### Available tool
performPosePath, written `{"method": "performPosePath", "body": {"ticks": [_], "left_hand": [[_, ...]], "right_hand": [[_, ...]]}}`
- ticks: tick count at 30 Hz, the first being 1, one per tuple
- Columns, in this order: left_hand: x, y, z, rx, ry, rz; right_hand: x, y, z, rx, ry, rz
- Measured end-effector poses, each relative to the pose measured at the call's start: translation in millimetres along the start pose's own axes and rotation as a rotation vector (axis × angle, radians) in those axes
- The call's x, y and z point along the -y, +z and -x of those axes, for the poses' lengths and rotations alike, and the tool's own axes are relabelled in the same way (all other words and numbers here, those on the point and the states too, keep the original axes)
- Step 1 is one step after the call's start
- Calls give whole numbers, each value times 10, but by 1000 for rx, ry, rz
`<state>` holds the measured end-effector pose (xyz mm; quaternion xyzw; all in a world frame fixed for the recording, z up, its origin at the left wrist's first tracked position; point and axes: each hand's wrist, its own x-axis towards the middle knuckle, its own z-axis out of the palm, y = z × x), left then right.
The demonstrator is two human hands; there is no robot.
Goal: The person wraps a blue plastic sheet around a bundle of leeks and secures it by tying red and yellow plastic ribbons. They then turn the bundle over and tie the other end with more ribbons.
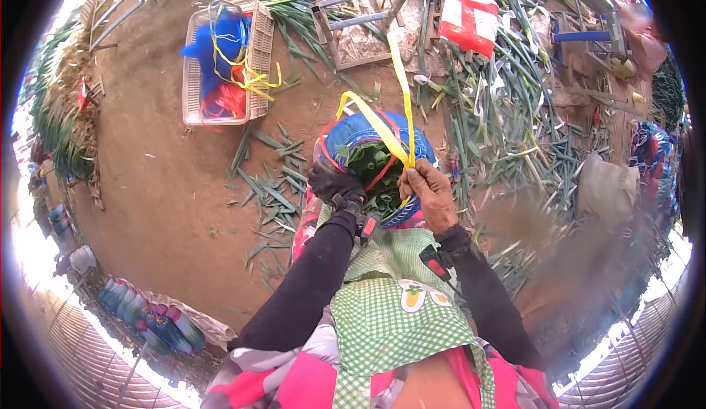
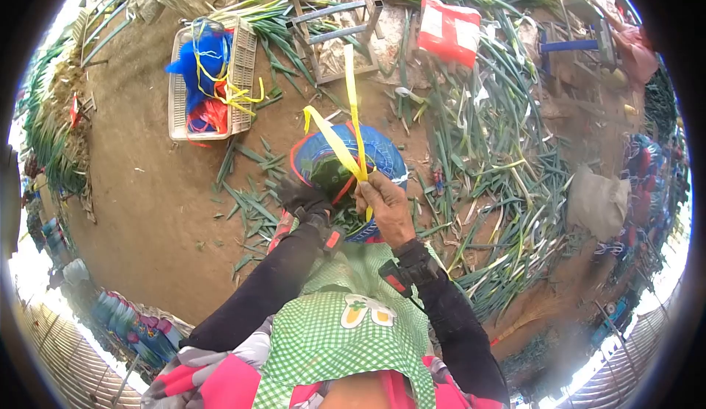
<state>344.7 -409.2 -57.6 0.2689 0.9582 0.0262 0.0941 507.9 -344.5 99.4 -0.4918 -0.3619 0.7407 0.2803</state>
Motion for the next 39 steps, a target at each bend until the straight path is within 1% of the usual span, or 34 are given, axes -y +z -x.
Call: {"method": "performPosePath", "body": {"ticks": [2,4,5,6,7,8,10,11,14,16,17,20,21,24,25,28,29,32,33,35,36,37,38,39], "left_hand": [[88,94,-54,-6,58,-46],[232,245,-144,-7,173,-101],[358,351,-219,-23,261,-127],[600,482,-292,-93,488,-48],[601,99,-304,115,420,203],[584,-318,-315,297,305,443],[754,-490,-326,461,358,587],[706,-631,-300,447,380,470],[680,-574,-260,414,417,455],[555,-573,-221,369,390,314],[462,-584,-234,338,381,248],[478,-587,-281,363,382,331],[467,-596,-259,260,451,244],[527,-480,-252,264,380,245],[572,-454,-249,255,390,313],[949,-78,-354,708,131,1002],[812,-481,-344,864,93,1054],[943,-411,-313,1151,-73,1252],[943,-477,-235,1192,-73,1237],[937,-632,-157,1254,-95,1151],[974,-702,-133,1283,-112,1097],[984,-732,-116,1316,-44,997],[867,-780,-144,1323,28,1007],[705,-812,-173,1332,102,1019]], "right_hand": [[9,-51,24,-18,-32,14],[43,-76,69,-64,-73,33],[51,-74,85,-101,-97,38],[58,-71,96,-140,-120,43],[73,-61,106,-138,-124,25],[46,-65,117,-117,-119,-19],[-73,-55,134,-72,-102,-106],[-91,-45,134,-65,-95,-139],[-101,2,128,-61,-71,-216],[-69,48,137,-72,-38,-244],[-48,60,144,-75,-35,-197],[-74,18,117,-61,-78,-154],[-62,17,116,-62,-69,-163],[-41,27,192,-92,-45,-141],[-90,18,203,-89,-71,-178],[-214,-41,250,-103,-77,-135],[-208,-47,271,-98,-56,-124],[-29,-4,376,-236,13,-209],[279,70,557,-317,105,-162],[325,33,945,-416,51,-155],[353,-5,1102,-364,60,-153],[385,-48,1275,-320,73,-155],[437,-56,1354,-274,76,-154],[538,-19,1338,-290,95,-93]]}}
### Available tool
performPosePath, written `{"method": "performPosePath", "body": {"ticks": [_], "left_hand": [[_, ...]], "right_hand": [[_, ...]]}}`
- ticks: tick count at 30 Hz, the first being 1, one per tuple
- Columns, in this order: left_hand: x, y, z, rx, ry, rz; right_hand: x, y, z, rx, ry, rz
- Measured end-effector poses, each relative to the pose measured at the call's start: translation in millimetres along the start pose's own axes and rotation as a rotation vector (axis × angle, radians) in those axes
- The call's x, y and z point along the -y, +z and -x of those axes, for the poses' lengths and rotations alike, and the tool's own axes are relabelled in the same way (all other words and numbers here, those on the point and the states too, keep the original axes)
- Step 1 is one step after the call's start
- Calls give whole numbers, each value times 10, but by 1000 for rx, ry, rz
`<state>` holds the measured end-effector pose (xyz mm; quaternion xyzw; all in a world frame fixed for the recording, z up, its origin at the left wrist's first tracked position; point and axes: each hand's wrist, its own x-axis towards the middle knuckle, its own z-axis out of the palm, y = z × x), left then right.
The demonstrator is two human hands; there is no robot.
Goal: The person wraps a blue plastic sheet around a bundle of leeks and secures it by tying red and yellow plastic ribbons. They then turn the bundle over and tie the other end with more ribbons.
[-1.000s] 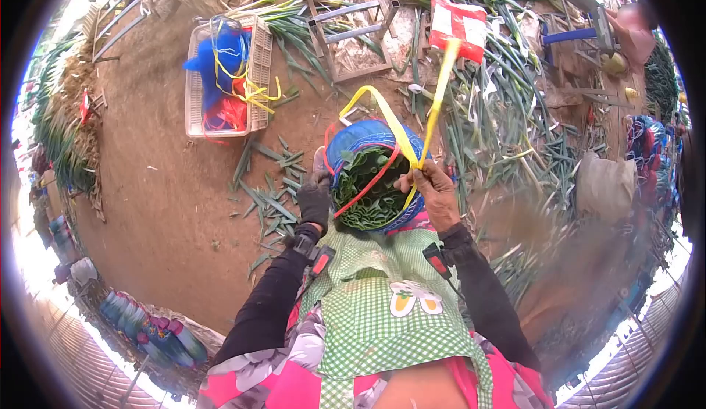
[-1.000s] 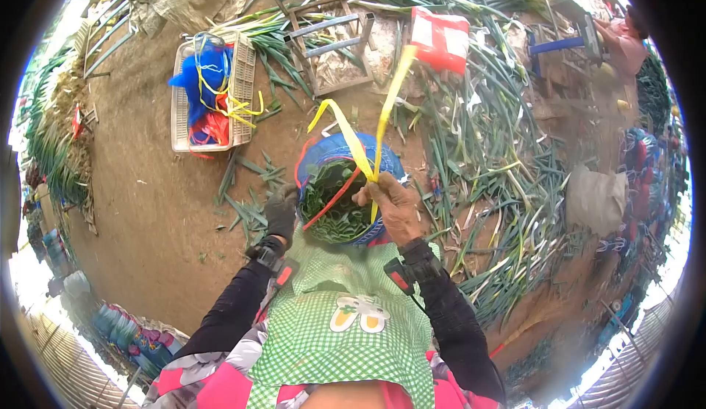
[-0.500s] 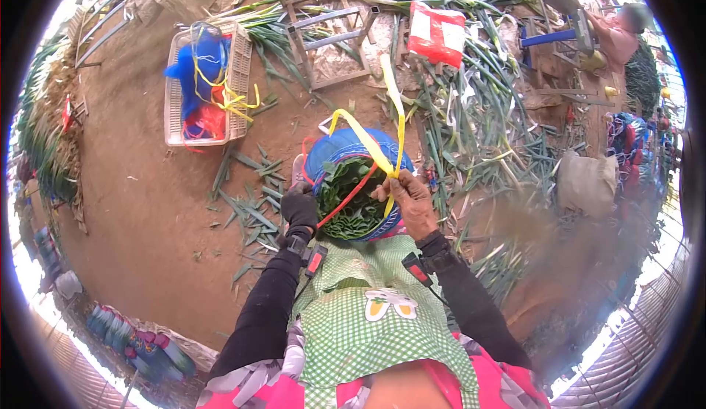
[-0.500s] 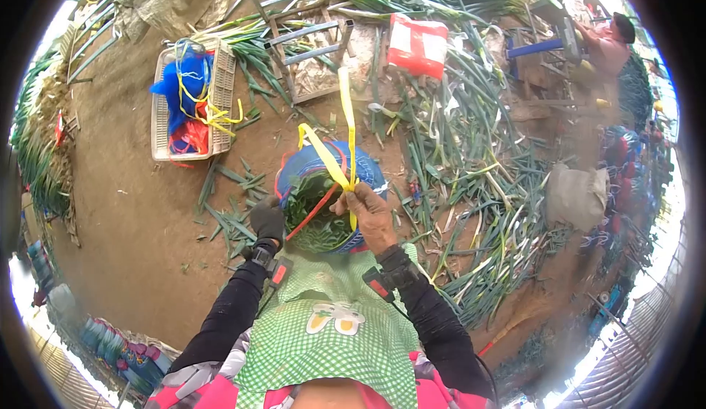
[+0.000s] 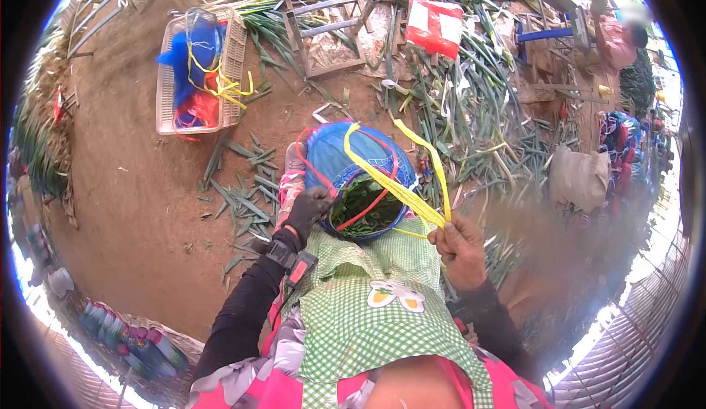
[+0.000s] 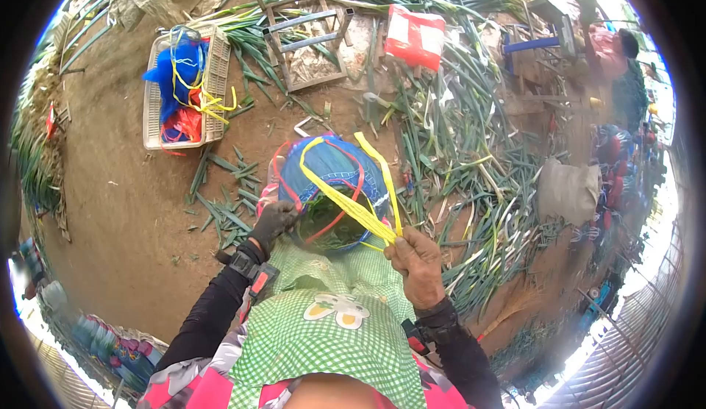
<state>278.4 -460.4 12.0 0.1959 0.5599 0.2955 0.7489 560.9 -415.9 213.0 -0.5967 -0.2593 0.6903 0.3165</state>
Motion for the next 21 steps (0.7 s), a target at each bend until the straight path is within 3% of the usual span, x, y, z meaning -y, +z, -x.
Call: {"method": "performPosePath", "body": {"ticks": [1,4,6,9,11,13,15,17,18,21], "left_hand": [[-125,129,-34,40,44,-22],[-657,722,-34,-291,488,-330],[-819,1048,-18,-90,643,-359],[-893,1310,-161,423,664,-558],[-1021,1267,-285,564,708,-653],[-1007,1237,-323,728,555,-572],[-871,1218,-350,879,211,-315],[-903,1270,-93,792,223,-199],[-961,1249,162,707,336,-147],[-1131,1308,498,734,585,-487]], "right_hand": [[119,51,-23,-19,14,67],[169,174,-177,40,-8,50],[149,203,-275,99,-70,-6],[172,249,-283,105,-72,35],[123,245,-311,79,-79,-44],[92,244,-320,68,-65,-91],[106,253,-315,83,-38,-100],[95,245,-214,144,-11,-59],[105,239,-151,177,0,-34],[602,356,312,232,104,45]]}}
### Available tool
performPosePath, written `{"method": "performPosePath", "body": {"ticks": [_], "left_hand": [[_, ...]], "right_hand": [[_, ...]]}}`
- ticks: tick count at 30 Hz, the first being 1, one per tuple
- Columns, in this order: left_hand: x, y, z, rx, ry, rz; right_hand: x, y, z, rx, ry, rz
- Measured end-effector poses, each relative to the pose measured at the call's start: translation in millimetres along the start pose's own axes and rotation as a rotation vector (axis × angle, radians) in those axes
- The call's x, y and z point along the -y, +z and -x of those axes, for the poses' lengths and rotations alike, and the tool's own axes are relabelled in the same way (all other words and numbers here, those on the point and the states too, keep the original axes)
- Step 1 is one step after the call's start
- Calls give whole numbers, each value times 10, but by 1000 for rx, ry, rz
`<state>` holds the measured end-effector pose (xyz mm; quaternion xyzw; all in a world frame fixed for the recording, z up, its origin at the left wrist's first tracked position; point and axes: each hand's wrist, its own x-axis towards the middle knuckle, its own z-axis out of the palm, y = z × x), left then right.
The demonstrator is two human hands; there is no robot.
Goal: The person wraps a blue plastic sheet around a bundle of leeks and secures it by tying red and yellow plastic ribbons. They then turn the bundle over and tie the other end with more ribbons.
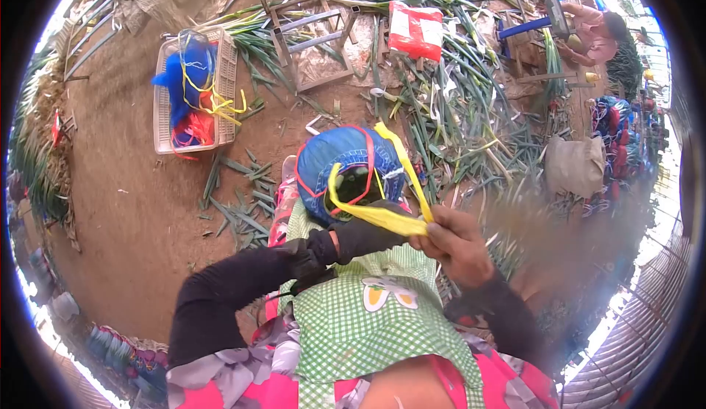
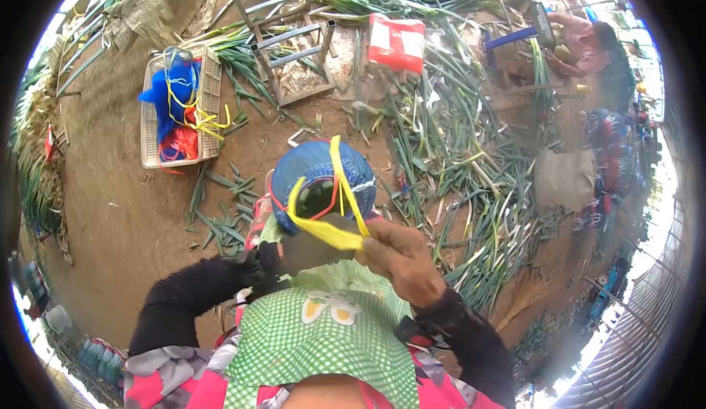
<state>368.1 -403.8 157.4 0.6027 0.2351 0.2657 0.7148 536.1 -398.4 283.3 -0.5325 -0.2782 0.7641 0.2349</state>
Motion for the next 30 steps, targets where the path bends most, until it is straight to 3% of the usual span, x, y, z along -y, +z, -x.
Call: {"method": "performPosePath", "body": {"ticks": [3,5,6,8,9,11,12,13,15,19,22,24,26,27,30], "left_hand": [[-621,19,53,-134,113,-16],[-599,-22,59,-44,-207,113],[-590,-40,63,-11,-368,166],[-431,-190,87,-147,5,-210],[-531,-234,66,-319,-102,245],[-171,-481,191,-639,-193,110],[164,-616,472,-618,-420,-166],[848,-589,855,-658,-421,230],[875,-494,856,-871,-1186,649],[1157,-444,666,-892,-1216,288],[1705,-432,1016,-830,-962,450],[1810,-366,1038,-966,-690,433],[1006,-444,457,-991,-614,11],[1045,-450,390,-1001,-418,9],[879,-557,179,-839,-335,-254]], "right_hand": [[242,68,306,139,-130,210],[383,59,246,187,-160,344],[396,91,148,137,-151,195],[421,157,-68,3,-141,-98],[378,104,-209,-2,-181,-163],[420,52,-339,26,-197,-222],[437,46,-379,45,-204,-251],[446,48,-416,68,-182,-289],[487,119,-459,51,-168,-272],[489,100,-575,67,-180,-305],[486,28,-646,44,-185,-311],[469,45,-650,19,-172,-312],[507,2,-687,8,-188,-300],[509,-28,-697,10,-197,-295],[466,-112,-664,-21,-212,-312]]}}
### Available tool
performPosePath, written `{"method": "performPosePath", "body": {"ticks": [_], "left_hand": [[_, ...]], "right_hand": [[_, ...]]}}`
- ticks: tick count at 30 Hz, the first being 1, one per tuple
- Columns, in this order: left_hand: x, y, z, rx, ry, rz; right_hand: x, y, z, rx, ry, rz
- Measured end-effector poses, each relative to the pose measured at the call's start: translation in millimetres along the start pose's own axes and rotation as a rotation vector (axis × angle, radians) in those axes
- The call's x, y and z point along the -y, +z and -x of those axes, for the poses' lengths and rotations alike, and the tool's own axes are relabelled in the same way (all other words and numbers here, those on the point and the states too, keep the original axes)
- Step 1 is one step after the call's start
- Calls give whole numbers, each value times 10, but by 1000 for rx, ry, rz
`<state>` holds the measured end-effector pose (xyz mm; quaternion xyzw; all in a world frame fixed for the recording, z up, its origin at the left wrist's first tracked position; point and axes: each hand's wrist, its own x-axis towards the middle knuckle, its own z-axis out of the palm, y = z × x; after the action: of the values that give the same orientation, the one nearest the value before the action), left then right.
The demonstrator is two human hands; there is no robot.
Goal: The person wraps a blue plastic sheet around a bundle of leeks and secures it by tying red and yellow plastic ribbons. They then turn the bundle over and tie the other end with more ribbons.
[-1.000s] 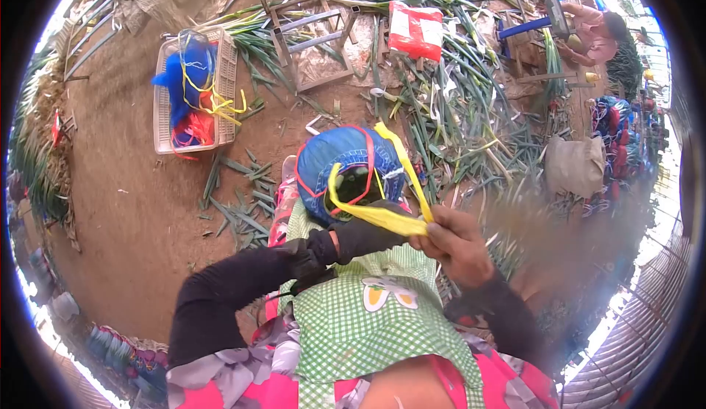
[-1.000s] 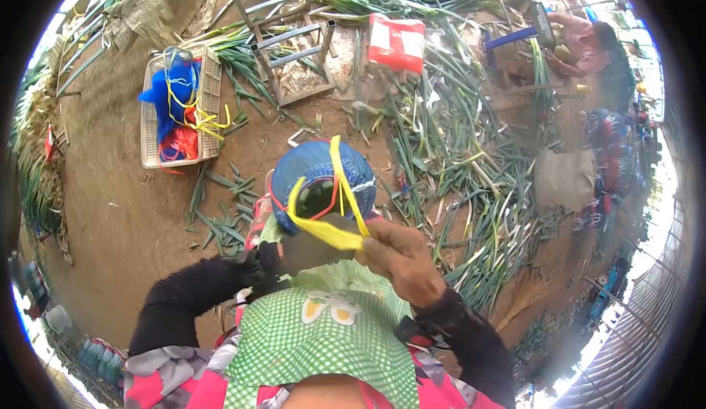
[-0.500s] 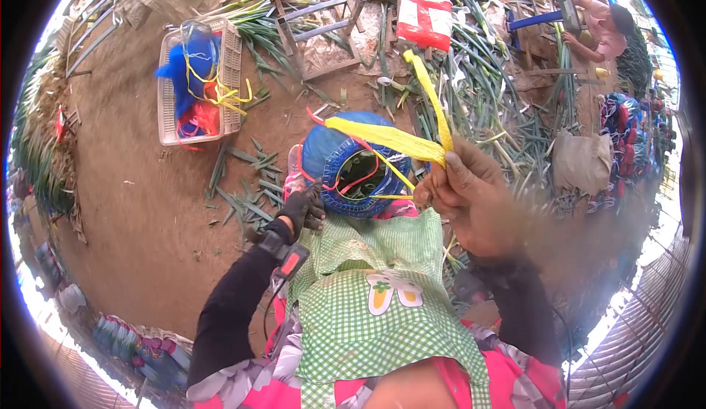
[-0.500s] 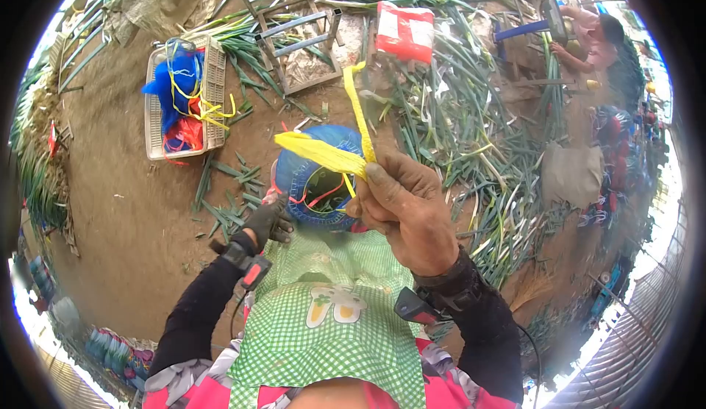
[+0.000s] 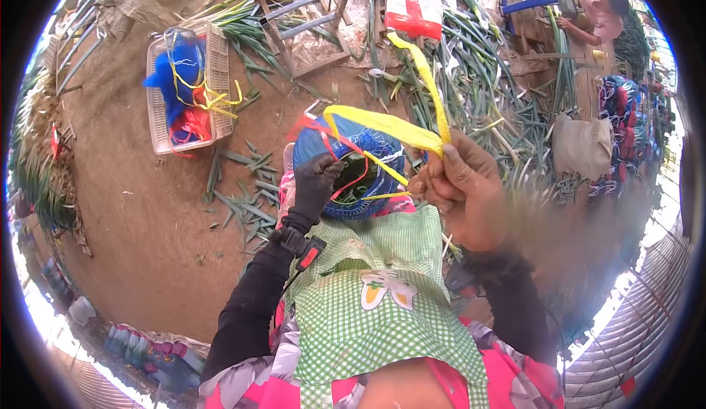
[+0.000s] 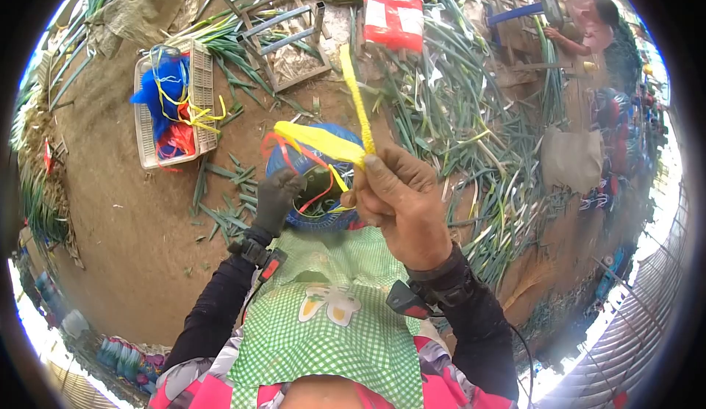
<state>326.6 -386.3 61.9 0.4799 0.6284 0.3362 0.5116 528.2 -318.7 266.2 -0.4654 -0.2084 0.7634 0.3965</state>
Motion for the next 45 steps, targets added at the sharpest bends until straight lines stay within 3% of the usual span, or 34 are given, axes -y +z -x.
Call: {"method": "performPosePath", "body": {"ticks": [1,4,7,13,16,19,22,25,28,31,34,37,40,42,45], "left_hand": [[93,33,0,13,-147,112],[234,269,-50,4,252,-473],[11,448,-12,91,178,-587],[134,415,-117,191,91,-866],[188,268,-103,-16,201,-593],[133,223,-56,-68,222,-361],[56,392,-50,-126,146,-604],[-48,440,-90,21,212,-822],[321,388,-188,-48,315,-748],[128,122,-133,28,235,-328],[-37,-31,-96,188,-320,521],[-70,-152,-36,204,-635,908],[54,-220,101,290,-172,661],[-164,-324,132,196,-544,886],[-383,-489,436,245,-321,701]], "right_hand": [[7,-17,-5,-9,-12,-6],[29,-44,-22,-45,-9,-28],[-25,-101,-56,0,2,-68],[-43,-124,-31,-10,-25,-37],[-55,-185,-5,-15,-51,-46],[-93,-170,30,-62,-44,-51],[-130,-154,35,-37,-40,-64],[-165,-126,37,-5,-50,-74],[-164,-152,83,-6,-59,-48],[-157,-205,113,-59,-53,-38],[-156,-176,125,-102,-70,-32],[-214,-245,102,10,-105,-49],[-133,-134,125,-152,-11,21],[-159,-191,72,-21,-80,-56],[-148,-180,50,-17,-115,-48]]}}
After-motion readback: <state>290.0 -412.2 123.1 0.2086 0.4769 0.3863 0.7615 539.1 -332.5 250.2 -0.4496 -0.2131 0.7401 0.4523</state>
